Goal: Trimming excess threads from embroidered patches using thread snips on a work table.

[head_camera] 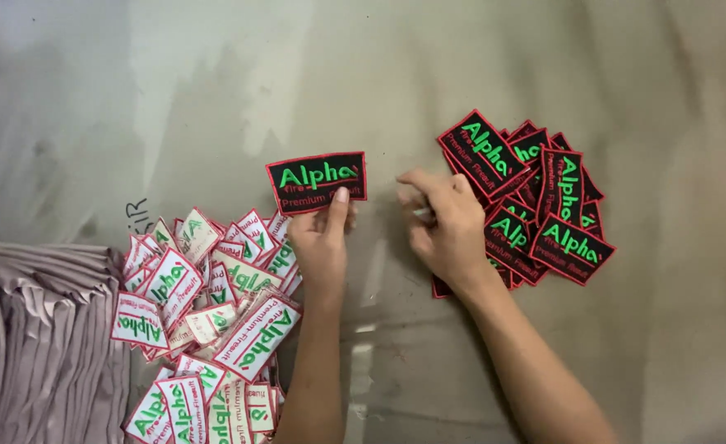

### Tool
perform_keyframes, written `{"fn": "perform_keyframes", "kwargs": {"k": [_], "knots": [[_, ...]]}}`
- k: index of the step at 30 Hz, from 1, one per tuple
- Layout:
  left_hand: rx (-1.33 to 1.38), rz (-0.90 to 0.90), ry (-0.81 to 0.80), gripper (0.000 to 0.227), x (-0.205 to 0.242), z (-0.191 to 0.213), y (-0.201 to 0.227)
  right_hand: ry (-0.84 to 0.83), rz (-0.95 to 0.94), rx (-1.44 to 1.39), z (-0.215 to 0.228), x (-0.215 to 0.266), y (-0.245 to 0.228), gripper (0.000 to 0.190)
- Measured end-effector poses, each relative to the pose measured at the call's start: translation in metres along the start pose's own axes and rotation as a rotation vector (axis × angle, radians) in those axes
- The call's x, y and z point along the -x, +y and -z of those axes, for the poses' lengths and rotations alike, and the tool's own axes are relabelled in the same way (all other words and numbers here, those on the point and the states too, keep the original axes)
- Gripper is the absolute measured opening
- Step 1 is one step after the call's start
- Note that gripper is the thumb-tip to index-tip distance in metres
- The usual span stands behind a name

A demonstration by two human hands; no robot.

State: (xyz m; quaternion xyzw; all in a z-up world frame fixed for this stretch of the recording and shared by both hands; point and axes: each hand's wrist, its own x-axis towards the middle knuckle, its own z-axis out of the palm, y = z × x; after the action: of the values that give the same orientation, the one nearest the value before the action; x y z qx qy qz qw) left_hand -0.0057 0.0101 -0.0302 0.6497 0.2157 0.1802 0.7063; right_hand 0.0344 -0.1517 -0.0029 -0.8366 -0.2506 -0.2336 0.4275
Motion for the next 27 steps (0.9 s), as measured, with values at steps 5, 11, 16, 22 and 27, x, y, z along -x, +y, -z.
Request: {"fn": "perform_keyframes", "kwargs": {"k": [5,11,16,22,27], "knots": [[-0.043,-0.009,-0.030,0.019,0.001,0.003,0.007,-0.075,0.048,-0.063,-0.005,-0.005,-0.002,0.051],[-0.044,-0.043,-0.069,0.017,0.005,0.000,0.021,-0.118,0.007,-0.137,0.002,-0.014,-0.011,0.023],[0.034,-0.008,-0.055,0.016,0.004,0.005,0.015,-0.142,-0.020,-0.180,-0.001,-0.009,-0.012,0.013],[0.054,-0.036,-0.049,0.015,0.005,0.006,0.022,-0.149,0.003,-0.235,-0.003,-0.009,-0.016,0.009],[-0.029,-0.056,-0.036,0.016,0.004,0.005,0.014,-0.139,0.036,-0.194,-0.001,-0.007,-0.023,0.011]]}}
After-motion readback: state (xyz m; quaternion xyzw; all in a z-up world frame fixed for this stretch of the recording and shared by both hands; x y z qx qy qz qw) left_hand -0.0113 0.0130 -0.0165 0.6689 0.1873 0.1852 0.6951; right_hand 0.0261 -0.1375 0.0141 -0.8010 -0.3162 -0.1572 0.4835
